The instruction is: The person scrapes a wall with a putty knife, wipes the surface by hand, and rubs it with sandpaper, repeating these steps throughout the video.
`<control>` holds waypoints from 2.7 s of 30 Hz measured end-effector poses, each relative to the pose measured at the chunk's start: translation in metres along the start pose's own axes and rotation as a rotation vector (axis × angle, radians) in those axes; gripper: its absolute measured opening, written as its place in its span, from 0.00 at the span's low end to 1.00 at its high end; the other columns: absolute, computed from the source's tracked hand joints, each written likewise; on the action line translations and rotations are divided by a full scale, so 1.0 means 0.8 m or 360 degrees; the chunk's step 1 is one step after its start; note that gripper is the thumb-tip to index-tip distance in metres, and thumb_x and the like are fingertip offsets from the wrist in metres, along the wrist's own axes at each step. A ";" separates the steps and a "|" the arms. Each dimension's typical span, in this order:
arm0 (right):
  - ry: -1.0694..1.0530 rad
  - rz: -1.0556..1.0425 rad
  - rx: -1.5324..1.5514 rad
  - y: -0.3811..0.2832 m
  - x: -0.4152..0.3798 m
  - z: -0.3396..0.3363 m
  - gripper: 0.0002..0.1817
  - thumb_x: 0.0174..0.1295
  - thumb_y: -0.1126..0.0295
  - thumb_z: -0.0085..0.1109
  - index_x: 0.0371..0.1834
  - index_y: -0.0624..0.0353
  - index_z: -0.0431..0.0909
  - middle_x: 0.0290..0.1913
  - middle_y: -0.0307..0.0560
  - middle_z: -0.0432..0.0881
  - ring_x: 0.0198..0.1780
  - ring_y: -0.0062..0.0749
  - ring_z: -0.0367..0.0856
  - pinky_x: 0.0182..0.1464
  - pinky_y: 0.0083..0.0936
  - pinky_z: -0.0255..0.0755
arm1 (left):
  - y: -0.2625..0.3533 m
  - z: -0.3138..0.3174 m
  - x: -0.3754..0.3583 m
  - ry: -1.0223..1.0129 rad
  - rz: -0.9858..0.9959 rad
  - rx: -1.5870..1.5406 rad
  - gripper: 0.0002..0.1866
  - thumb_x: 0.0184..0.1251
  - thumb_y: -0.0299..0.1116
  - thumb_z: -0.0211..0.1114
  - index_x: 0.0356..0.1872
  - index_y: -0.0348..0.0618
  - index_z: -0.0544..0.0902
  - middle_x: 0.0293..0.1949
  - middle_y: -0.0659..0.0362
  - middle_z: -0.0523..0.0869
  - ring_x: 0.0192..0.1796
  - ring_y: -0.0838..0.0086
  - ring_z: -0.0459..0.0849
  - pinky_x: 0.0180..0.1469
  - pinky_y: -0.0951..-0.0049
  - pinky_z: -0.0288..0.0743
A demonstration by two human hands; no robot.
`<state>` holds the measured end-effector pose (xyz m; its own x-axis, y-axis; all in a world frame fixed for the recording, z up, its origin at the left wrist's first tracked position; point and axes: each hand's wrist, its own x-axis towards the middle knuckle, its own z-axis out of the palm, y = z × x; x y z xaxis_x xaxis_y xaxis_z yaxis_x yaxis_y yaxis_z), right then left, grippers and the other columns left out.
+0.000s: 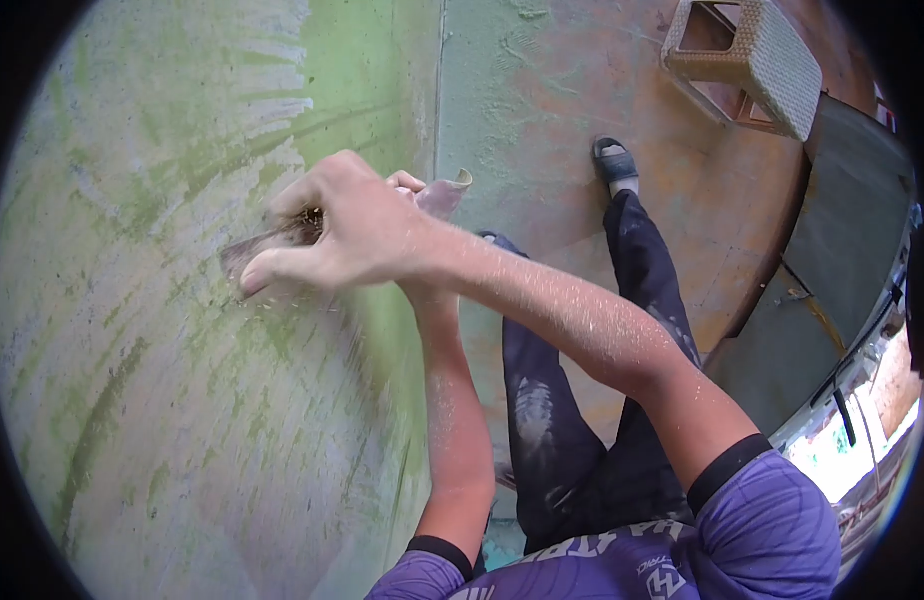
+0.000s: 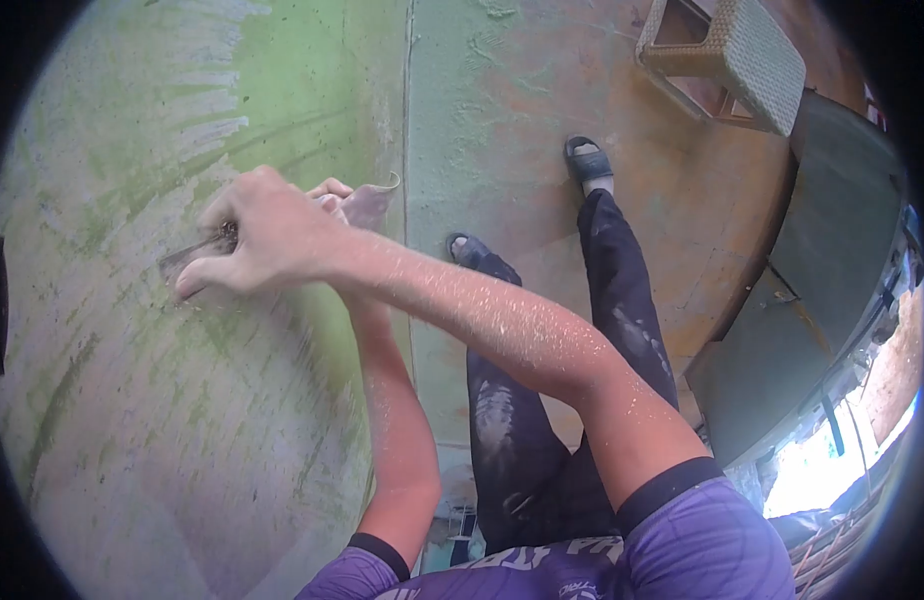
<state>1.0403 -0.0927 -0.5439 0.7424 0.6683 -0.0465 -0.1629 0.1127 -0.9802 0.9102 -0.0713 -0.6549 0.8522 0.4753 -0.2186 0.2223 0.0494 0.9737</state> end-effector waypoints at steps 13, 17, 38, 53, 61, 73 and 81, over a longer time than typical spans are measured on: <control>0.0097 0.0058 -0.0020 0.059 -0.021 -0.015 0.35 0.53 0.48 0.77 0.14 0.70 0.69 0.13 0.44 0.56 0.19 0.23 0.56 0.22 0.33 0.54 | -0.002 0.025 -0.011 -0.0177 -0.0121 0.0386 0.18 0.65 0.27 0.66 0.55 0.40 0.73 0.52 0.56 0.77 0.55 0.73 0.76 0.58 0.68 0.71; -0.0042 0.0242 -0.0146 0.124 -0.027 -0.018 0.31 0.51 0.46 0.77 0.19 0.68 0.79 0.14 0.51 0.69 0.18 0.27 0.66 0.24 0.34 0.63 | -0.032 0.023 -0.011 -0.0107 -0.0104 0.0399 0.18 0.66 0.25 0.64 0.55 0.40 0.72 0.51 0.57 0.77 0.55 0.74 0.75 0.59 0.69 0.70; -0.0027 0.0144 -0.0128 0.049 -0.035 0.000 0.34 0.49 0.39 0.74 0.23 0.68 0.85 0.16 0.55 0.79 0.21 0.40 0.81 0.30 0.35 0.74 | 0.032 0.018 -0.015 -0.0211 -0.0392 0.0216 0.14 0.73 0.27 0.58 0.56 0.39 0.71 0.50 0.57 0.76 0.56 0.70 0.76 0.61 0.66 0.70; -0.0088 0.0264 0.0061 0.034 -0.027 -0.003 0.31 0.48 0.42 0.76 0.24 0.66 0.85 0.17 0.53 0.79 0.20 0.36 0.76 0.29 0.32 0.71 | 0.046 0.021 -0.025 0.0021 -0.0228 0.0402 0.16 0.69 0.28 0.63 0.55 0.38 0.73 0.51 0.58 0.76 0.54 0.72 0.75 0.59 0.69 0.70; -0.0038 0.0557 0.0036 0.124 -0.012 -0.030 0.32 0.49 0.44 0.78 0.15 0.66 0.79 0.12 0.40 0.67 0.19 0.21 0.66 0.23 0.29 0.59 | -0.047 0.009 0.013 -0.0349 -0.0066 0.0919 0.18 0.66 0.26 0.68 0.54 0.36 0.75 0.47 0.55 0.81 0.52 0.66 0.79 0.57 0.63 0.72; -0.0075 0.0723 0.0162 0.130 0.006 -0.045 0.29 0.47 0.42 0.77 0.17 0.61 0.85 0.17 0.38 0.78 0.23 0.21 0.76 0.28 0.27 0.70 | -0.054 0.001 0.025 -0.0018 -0.0062 0.1192 0.16 0.71 0.35 0.59 0.48 0.28 0.77 0.48 0.33 0.81 0.49 0.45 0.82 0.51 0.54 0.73; -0.0047 0.0256 -0.0155 0.012 0.018 -0.018 0.34 0.53 0.43 0.75 0.17 0.69 0.77 0.14 0.41 0.68 0.21 0.21 0.68 0.26 0.28 0.64 | 0.069 0.002 0.025 -0.0275 0.0099 0.0930 0.18 0.72 0.32 0.64 0.57 0.34 0.75 0.52 0.49 0.82 0.56 0.64 0.81 0.56 0.61 0.72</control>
<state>1.0588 -0.0926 -0.5564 0.6924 0.6932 -0.2002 -0.2132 -0.0685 -0.9746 0.9400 -0.0604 -0.6051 0.9255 0.3101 -0.2174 0.3511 -0.4871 0.7997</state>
